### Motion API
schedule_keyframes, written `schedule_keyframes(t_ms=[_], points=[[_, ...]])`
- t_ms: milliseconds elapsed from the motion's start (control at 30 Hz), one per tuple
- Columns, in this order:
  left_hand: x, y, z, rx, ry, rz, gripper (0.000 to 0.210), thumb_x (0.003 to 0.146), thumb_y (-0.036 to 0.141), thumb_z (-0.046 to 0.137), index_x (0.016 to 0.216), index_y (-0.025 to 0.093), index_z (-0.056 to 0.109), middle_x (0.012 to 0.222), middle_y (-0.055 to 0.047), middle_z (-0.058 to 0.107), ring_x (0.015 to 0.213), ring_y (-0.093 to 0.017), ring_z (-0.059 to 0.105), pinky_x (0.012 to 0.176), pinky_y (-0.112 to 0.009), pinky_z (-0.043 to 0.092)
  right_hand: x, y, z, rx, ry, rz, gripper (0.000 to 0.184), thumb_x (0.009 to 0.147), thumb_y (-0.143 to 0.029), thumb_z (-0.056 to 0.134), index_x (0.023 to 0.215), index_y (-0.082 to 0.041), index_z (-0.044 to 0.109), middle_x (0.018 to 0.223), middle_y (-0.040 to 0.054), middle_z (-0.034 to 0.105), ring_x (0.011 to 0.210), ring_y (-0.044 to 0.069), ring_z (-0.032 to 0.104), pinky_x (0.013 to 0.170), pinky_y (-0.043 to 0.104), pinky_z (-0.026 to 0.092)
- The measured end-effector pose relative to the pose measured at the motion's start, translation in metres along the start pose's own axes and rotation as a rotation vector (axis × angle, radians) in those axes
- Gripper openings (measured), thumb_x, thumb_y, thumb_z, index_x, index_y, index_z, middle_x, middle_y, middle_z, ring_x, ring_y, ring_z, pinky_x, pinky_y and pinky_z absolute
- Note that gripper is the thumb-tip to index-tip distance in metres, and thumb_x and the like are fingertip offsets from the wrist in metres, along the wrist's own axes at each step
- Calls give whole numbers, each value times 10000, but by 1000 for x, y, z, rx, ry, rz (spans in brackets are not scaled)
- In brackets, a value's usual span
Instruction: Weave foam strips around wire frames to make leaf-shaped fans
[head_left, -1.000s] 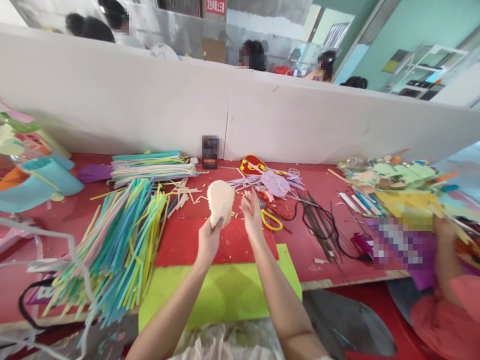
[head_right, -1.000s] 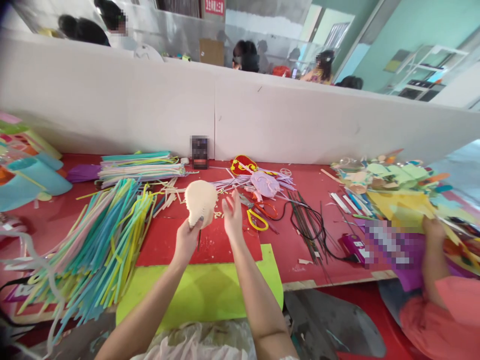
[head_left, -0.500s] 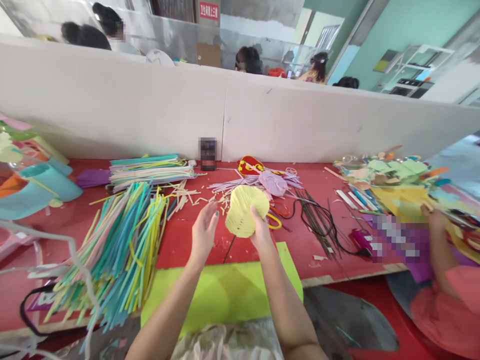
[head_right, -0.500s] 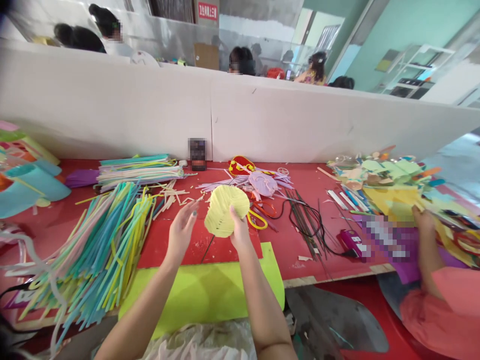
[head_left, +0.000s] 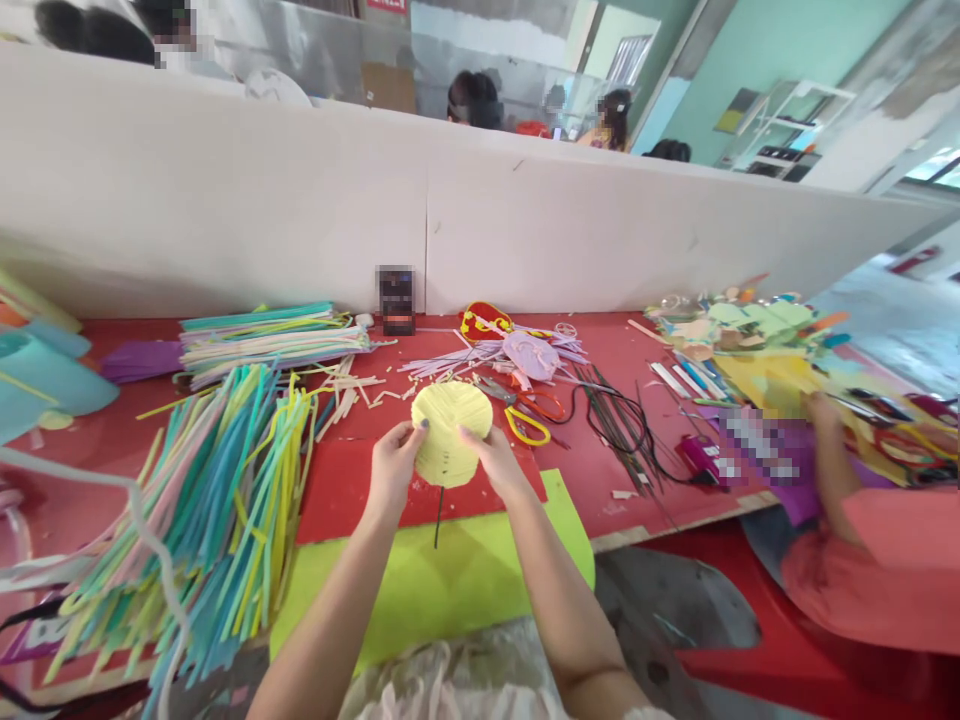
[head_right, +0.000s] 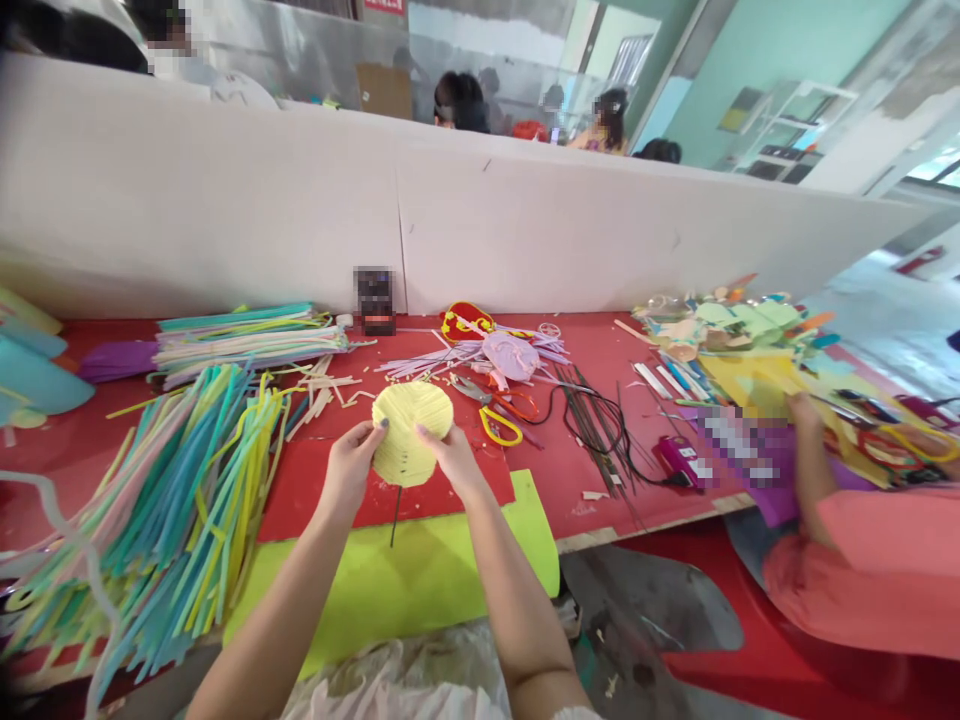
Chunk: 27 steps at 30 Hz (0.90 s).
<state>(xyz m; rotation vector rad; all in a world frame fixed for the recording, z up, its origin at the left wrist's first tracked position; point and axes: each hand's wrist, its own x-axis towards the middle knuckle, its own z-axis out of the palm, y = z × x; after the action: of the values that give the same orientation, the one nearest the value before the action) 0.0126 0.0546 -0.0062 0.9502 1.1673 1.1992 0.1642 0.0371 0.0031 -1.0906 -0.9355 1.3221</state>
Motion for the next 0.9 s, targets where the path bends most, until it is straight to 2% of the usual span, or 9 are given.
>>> schedule_keyframes(t_ms=[133,267,400,500,567,600,700,800,900], points=[[-2,0,-3,-32,-28,-48,347,701,487,651,829,165,654,782,-32,652,636,-117,555,557,-193,416,-4,4,-5,-122,111,-120,395,741,-438,649,1046,-187,670,1004,50,699,939,236,631,860,357,476],[-8,4,-7,-34,-12,-39,365,708,507,640,848,169,643,738,-20,626,632,-115,561,571,-197,438,-13,5,-7,-241,102,-123,328,730,-426,662,943,-177,690,893,42,704,879,235,630,805,341,479],[-14,-2,-12,-126,-51,-80,320,685,472,678,726,167,591,617,20,559,522,-81,514,536,-191,437,-23,8,-7,-161,85,-110,365,736,-454,646,980,-183,664,932,42,701,893,231,635,815,340,487],[-16,-17,-17,-77,-70,-98,325,726,468,638,850,169,600,721,-17,622,595,-115,586,593,-231,484,-26,16,-10,-185,79,-115,385,744,-467,634,1006,-185,643,991,51,697,940,236,635,818,329,496],[-18,-30,-22,81,-31,-7,400,767,443,599,1060,173,567,972,-86,655,803,-178,644,727,-300,515,-27,25,-15,-304,82,-138,402,758,-456,626,1062,-193,617,1024,61,689,957,231,634,821,328,499],[-19,-36,-25,197,10,69,465,783,426,582,1170,177,515,1123,-119,618,946,-211,629,818,-342,502,-28,30,-18,-396,105,-166,424,765,-444,624,1109,-197,595,1039,68,682,959,228,633,833,334,495],[-24,-53,-32,608,88,348,576,840,390,508,1358,193,351,1416,-138,396,1287,-246,402,1047,-413,345,-31,44,-35,-733,260,-303,421,805,-391,597,1179,-201,562,1079,92,651,975,220,612,886,355,463],[-29,-66,-35,964,-28,525,567,883,394,421,1404,208,299,1493,-110,274,1383,-246,224,1114,-455,222,-34,53,-60,-920,390,-416,286,867,-349,516,1092,-199,610,1092,101,624,967,205,593,857,333,469],[-34,-76,-35,1227,-149,571,576,892,420,385,1419,209,291,1506,-119,237,1395,-276,178,1109,-515,174,-33,55,-94,-1031,462,-442,234,872,-335,509,984,-184,648,964,97,637,850,199,598,806,335,479]])
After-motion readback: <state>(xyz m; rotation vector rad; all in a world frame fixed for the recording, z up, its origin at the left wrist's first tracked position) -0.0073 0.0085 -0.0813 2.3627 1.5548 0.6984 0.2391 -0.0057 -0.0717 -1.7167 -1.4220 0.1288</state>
